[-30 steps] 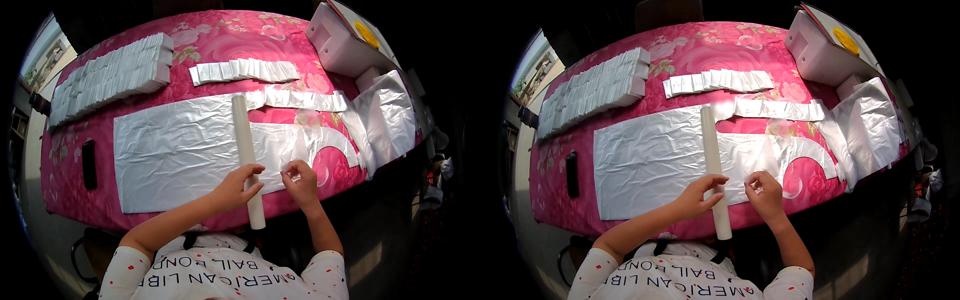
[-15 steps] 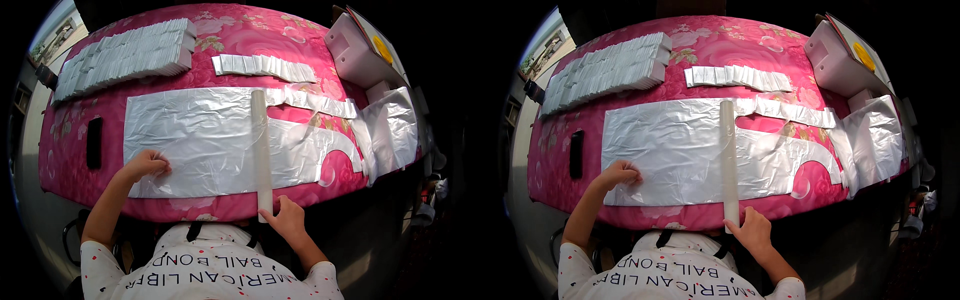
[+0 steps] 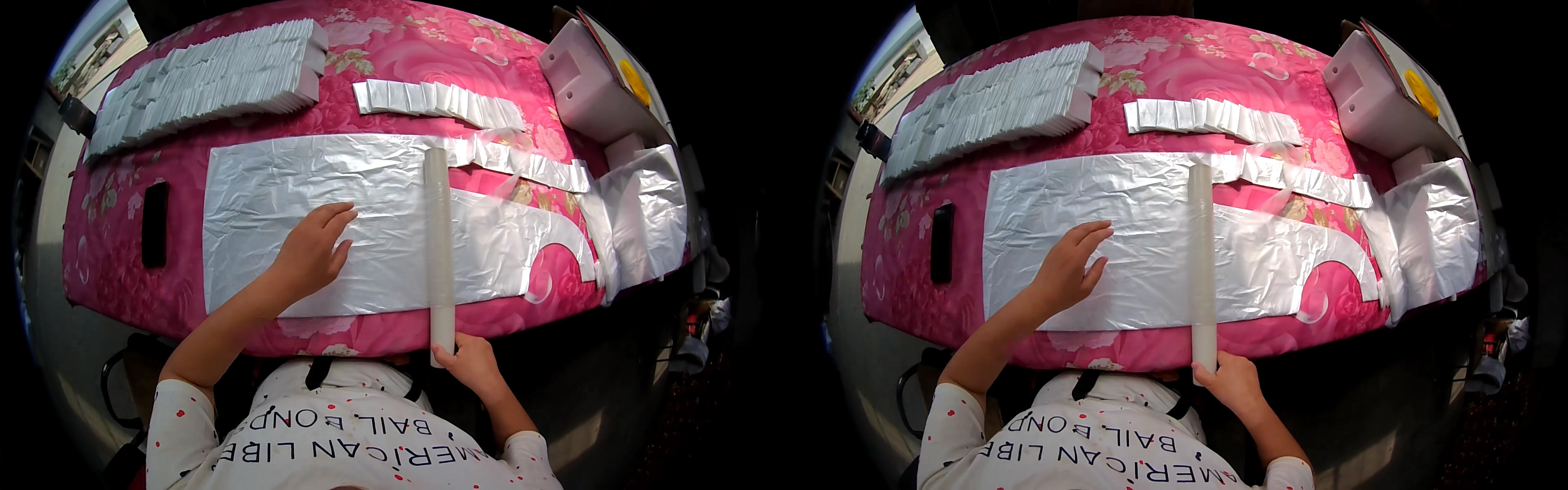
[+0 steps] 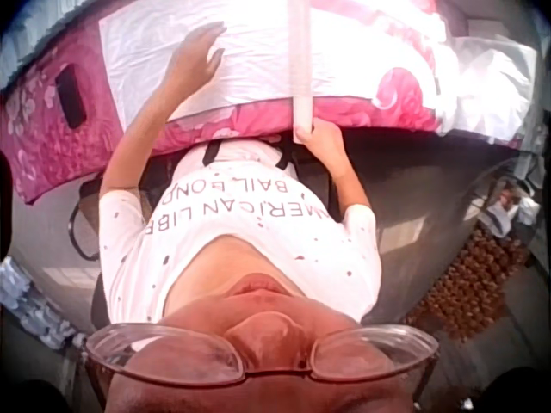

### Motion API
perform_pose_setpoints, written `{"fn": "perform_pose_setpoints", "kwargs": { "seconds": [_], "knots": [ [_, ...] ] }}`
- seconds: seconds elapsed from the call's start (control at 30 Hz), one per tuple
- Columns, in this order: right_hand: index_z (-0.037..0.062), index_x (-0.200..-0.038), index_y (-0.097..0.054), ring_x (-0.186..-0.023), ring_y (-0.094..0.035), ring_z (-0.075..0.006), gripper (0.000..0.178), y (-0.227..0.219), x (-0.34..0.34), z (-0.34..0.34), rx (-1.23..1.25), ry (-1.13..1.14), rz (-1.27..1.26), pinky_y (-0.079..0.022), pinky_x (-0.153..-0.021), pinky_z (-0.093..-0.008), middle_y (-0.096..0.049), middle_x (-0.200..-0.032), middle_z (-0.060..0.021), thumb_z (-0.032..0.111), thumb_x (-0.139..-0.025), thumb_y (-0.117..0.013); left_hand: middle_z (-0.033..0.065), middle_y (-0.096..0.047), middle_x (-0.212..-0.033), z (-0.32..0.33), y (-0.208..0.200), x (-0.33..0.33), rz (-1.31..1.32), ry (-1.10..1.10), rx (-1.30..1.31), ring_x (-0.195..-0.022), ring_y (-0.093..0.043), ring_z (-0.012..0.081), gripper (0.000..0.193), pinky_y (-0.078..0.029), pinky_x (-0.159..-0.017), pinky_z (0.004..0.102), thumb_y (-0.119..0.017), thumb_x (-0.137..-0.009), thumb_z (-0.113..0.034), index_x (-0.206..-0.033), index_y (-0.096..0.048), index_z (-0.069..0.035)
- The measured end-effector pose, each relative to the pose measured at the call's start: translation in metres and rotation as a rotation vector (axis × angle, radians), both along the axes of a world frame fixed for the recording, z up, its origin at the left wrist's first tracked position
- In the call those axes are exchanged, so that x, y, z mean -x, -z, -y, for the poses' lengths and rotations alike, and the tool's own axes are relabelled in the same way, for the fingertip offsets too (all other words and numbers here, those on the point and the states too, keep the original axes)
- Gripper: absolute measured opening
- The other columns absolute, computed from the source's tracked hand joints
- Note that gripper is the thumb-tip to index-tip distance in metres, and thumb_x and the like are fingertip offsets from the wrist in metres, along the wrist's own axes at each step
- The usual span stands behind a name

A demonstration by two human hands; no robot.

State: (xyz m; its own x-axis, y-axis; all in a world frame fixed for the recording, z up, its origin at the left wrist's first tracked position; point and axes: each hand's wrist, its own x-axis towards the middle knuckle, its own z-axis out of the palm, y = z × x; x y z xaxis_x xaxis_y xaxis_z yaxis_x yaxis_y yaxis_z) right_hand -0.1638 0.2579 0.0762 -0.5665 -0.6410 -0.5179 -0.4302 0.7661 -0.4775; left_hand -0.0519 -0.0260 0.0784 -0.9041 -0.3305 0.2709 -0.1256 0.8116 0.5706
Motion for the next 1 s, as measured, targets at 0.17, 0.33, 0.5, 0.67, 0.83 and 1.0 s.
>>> {"fn": "perform_pose_setpoints", "kwargs": {
  "seconds": [0.17, 0.33, 0.5, 0.67, 0.83, 1.0],
  "knots": [
    [0.0035, -0.084, -0.065, -0.074, -0.062, -0.0350, 0.043, 0.003, 0.005, -0.008, -0.007, -0.027, 0.028, -0.048, -0.068, -0.0405, -0.064, -0.075, -0.0175, 0.045, -0.076, -0.057, 0.0226, -0.032, -0.137, -0.069, 0.050, 0.069, -0.053, 0.106, -0.091, -0.127, -0.032, 0.0355, 0.055, -0.028, -0.104, 0.0413, -0.053, -0.082, -0.012, -0.130, -0.033, 0.006],
    [0.0021, -0.082, -0.066, -0.071, -0.063, -0.0335, 0.050, -0.007, 0.018, 0.002, -0.066, -0.125, 0.113, -0.049, -0.066, -0.0386, -0.064, -0.072, -0.0168, 0.051, -0.077, -0.059, 0.0264, -0.020, -0.142, -0.085, 0.075, 0.075, 0.133, 0.081, 0.095, -0.134, -0.019, 0.0360, 0.063, -0.014, -0.110, 0.0435, -0.043, -0.085, -0.023, -0.134, -0.023, 0.012],
    [-0.0030, -0.084, -0.065, -0.069, -0.065, -0.0282, 0.053, -0.009, 0.063, 0.050, 0.165, -0.021, 0.086, -0.050, -0.063, -0.0342, -0.065, -0.072, -0.0170, 0.049, -0.079, -0.061, 0.0267, -0.022, -0.142, -0.086, 0.075, 0.075, 0.180, 0.051, 0.181, -0.134, -0.019, 0.0361, 0.065, -0.012, -0.110, 0.0436, -0.041, -0.083, -0.025, -0.133, -0.024, 0.012],
    [-0.0054, -0.089, -0.062, -0.066, -0.062, -0.0173, 0.041, 0.036, 0.128, 0.135, 0.508, 0.224, 0.234, -0.047, -0.061, -0.0279, -0.065, -0.077, -0.0112, 0.035, -0.085, -0.059, 0.0282, -0.023, -0.141, -0.088, 0.073, 0.077, 0.185, 0.053, 0.202, -0.134, -0.019, 0.0377, 0.064, -0.012, -0.110, 0.0450, -0.039, -0.083, -0.024, -0.132, -0.025, 0.014],
    [0.0018, -0.096, -0.058, -0.075, -0.061, -0.0162, 0.028, 0.055, 0.165, 0.184, 0.730, 0.502, 0.836, -0.048, -0.066, -0.0270, -0.065, -0.088, -0.0080, 0.028, -0.089, -0.056, 0.0301, -0.023, -0.140, -0.088, 0.075, 0.077, 0.170, 0.055, 0.180, -0.134, -0.018, 0.0391, 0.061, -0.011, -0.110, 0.0452, -0.038, -0.084, -0.023, -0.131, -0.027, 0.015],
    [0.0064, -0.108, -0.053, -0.100, -0.057, -0.0188, 0.024, 0.067, 0.196, 0.212, 1.141, 0.884, 1.099, -0.046, -0.084, -0.0337, -0.061, -0.107, -0.0076, 0.022, -0.090, -0.054, 0.0279, -0.022, -0.142, -0.089, 0.077, 0.078, 0.179, 0.047, 0.183, -0.135, -0.018, 0.0371, 0.063, -0.011, -0.110, 0.0442, -0.038, -0.083, -0.024, -0.132, -0.026, 0.014]
  ]
}}
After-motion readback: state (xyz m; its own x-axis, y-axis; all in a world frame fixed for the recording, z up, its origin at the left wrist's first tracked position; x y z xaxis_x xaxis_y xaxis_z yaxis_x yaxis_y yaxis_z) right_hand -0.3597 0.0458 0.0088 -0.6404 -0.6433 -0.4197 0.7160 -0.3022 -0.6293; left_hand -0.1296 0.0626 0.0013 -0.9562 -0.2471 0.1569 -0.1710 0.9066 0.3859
